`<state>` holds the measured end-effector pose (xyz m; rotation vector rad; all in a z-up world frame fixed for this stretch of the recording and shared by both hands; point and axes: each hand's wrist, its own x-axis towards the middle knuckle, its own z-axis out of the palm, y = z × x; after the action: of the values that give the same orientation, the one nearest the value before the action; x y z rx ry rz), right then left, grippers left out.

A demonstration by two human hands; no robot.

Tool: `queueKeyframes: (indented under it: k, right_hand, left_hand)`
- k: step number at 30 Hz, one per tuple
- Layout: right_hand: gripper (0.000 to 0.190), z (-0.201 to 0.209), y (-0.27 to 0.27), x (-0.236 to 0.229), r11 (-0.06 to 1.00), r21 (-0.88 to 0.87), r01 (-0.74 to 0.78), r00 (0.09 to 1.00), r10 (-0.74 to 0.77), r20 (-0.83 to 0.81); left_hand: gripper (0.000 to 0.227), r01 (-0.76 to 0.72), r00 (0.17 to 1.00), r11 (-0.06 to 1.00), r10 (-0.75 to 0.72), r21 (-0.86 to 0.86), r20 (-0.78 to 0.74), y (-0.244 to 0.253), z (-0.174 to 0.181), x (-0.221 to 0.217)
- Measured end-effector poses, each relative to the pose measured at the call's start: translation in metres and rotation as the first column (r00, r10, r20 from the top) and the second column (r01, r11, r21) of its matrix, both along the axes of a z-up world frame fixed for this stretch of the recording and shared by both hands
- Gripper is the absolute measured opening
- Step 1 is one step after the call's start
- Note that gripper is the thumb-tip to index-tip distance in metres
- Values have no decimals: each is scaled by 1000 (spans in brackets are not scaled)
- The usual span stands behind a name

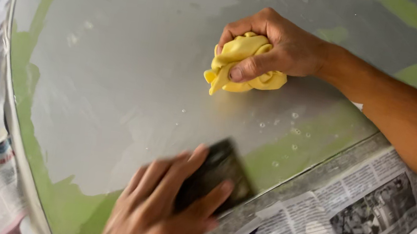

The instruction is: The person uses a sanding block to smooth a green-painted surface while simultaneously wiping the area with a yellow cloth. The work is performed on a surface protected by newspaper, with the person alternating between sanding and wiping motions.

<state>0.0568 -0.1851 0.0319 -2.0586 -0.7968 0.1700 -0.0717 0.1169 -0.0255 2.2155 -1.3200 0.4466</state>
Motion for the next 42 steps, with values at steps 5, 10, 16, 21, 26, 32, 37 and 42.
queueKeyframes:
  k: [5,10,16,21,26,32,37,42]
  right_hand:
    - [34,-8,10,8,999,-13,-35,999,35,18]
    - [37,-2,9,3,998,-39,-53,998,52,-25]
    - [38,4,-1,-1,994,-71,-85,996,86,10]
    - [42,-3,9,-1,985,-172,24,970,19,244]
    - [52,-5,-46,25,923,-261,283,764,-53,643]
    - [44,-27,-60,39,976,-42,213,841,-161,517]
    - [46,-17,-72,22,981,1,192,836,-164,524]
    - [46,-12,-81,29,961,5,278,895,-260,363]
  left_hand:
    - [45,-69,998,998,69,-10,-17,-4,3,-9]
    - [46,3,999,998,0,61,-42,-27,5,5]
    - [42,-68,998,997,68,45,12,4,8,-14]
    - [39,42,996,999,-41,3,-82,-50,10,21]
    - [49,24,1000,999,-24,35,-7,3,12,1]
    - [47,24,999,1000,-23,-16,39,-35,1,27]
    - [48,-20,996,1000,18,23,82,-27,4,10]
    - [47,-28,998,999,30,-33,54,-27,8,13]
